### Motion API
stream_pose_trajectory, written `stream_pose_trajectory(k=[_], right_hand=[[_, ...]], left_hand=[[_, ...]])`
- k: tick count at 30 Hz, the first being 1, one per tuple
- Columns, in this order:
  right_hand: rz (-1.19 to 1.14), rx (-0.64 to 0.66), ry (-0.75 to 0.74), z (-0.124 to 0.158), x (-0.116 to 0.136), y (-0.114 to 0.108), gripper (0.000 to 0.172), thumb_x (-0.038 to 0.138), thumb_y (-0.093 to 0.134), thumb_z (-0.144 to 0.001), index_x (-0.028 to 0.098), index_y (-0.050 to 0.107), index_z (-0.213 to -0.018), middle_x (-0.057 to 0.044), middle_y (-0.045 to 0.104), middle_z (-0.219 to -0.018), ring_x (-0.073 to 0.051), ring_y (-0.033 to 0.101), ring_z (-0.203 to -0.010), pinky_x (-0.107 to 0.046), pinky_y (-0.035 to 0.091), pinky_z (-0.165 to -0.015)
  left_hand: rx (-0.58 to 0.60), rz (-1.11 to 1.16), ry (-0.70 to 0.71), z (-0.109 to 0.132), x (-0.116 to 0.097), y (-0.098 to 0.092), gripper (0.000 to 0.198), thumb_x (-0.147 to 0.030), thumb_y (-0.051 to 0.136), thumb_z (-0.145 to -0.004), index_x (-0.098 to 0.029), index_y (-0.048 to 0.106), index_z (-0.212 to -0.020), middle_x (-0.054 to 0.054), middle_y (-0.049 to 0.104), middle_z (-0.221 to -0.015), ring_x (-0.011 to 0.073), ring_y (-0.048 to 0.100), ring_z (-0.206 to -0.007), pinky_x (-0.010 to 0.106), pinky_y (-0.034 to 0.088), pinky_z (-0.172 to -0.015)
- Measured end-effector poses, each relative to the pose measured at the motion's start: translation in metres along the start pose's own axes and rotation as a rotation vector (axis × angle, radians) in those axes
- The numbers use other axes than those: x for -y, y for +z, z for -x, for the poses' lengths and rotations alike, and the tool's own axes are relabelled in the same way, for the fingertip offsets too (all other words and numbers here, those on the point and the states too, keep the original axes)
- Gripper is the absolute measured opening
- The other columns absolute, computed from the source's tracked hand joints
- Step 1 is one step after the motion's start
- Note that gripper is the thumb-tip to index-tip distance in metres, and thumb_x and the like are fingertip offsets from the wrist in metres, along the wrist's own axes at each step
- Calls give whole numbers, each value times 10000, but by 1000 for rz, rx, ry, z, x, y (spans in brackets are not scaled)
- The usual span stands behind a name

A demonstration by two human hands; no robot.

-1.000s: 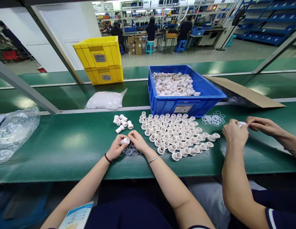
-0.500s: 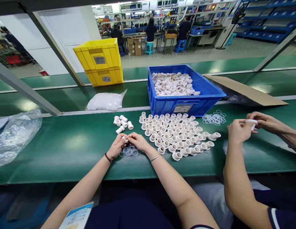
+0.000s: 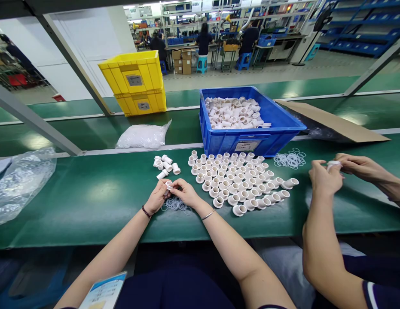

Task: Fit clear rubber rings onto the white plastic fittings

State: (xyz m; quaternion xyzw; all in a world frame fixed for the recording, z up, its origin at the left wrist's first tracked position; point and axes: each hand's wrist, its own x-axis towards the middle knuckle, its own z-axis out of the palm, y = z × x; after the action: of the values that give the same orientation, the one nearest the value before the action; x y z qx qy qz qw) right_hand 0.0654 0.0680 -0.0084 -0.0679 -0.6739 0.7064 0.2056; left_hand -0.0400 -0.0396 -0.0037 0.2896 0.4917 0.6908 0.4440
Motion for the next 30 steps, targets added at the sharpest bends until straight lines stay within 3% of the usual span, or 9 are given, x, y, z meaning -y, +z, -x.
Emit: stream_pose_trajectory(k=[5, 10, 15, 18, 21, 23, 26, 30], right_hand=[[271, -192, -203, 3, 6, 3, 286, 292, 669, -769, 210, 539, -1010, -27, 553, -874, -152, 568, -751, -276, 504, -620], [560, -245, -497, 8, 19, 4, 252, 267, 681, -771, 220, 564, -990, -58, 543, -959, -193, 542, -911, -361, 489, -794], [630, -282, -554, 9, 19, 4, 229, 223, 598, -832, 224, 534, -1052, -73, 569, -1014, -198, 549, -957, -379, 486, -827], [679, -405, -551, 11, 19, -1, 256, 212, 563, -843, 208, 507, -1092, -87, 578, -1015, -208, 557, -950, -389, 489, -815], [767, -505, -560, 14, 21, -8, 300, 200, 567, -834, 196, 492, -1124, -93, 580, -1011, -209, 561, -925, -385, 493, -793], [842, -540, -564, 14, 22, -13, 312, 191, 572, -830, 195, 494, -1131, -91, 585, -1013, -211, 558, -923, -388, 491, -800], [961, -573, -513, 14, 21, -16, 303, 192, 559, -837, 187, 505, -1135, -91, 597, -1017, -224, 551, -930, -394, 490, -807], [1053, -555, -408, 12, 20, -17, 281, 187, 503, -865, 183, 526, -1145, -92, 603, -1040, -232, 544, -975, -407, 479, -855]], left_hand=[[-58, 102, 6, 0, -8, 4, 386, -497, 582, -798, -204, 441, -1006, -10, 543, -756, 81, 476, -578, 193, 367, -521], [-74, 139, 25, -2, -6, -1, 389, -511, 582, -796, -193, 412, -940, 13, 593, -837, 136, 587, -725, 273, 469, -686], [-22, 11, 64, 0, 0, -2, 349, -489, 513, -847, -174, 428, -972, 33, 589, -868, 149, 601, -757, 293, 492, -711], [-50, -152, 253, 3, -1, -1, 365, -436, 484, -872, -181, 375, -1109, 86, 564, -1008, 157, 612, -755, 306, 505, -667], [-276, -448, 548, 4, -5, -5, 359, -346, 506, -870, -187, 383, -1168, 111, 507, -1104, 167, 591, -857, 312, 499, -712], [-412, -707, 653, 3, -10, -12, 283, -288, 529, -855, -183, 473, -1112, 100, 507, -1082, 187, 555, -948, 331, 484, -780], [-454, -1067, 656, -1, -14, -21, 150, -235, 525, -847, -191, 603, -968, 96, 505, -1099, 225, 496, -1068, 410, 427, -911], [-327, -1297, 572, -8, -11, -29, 190, -211, 519, -835, -197, 651, -970, 116, 458, -1241, 275, 407, -1198, 487, 355, -995]])
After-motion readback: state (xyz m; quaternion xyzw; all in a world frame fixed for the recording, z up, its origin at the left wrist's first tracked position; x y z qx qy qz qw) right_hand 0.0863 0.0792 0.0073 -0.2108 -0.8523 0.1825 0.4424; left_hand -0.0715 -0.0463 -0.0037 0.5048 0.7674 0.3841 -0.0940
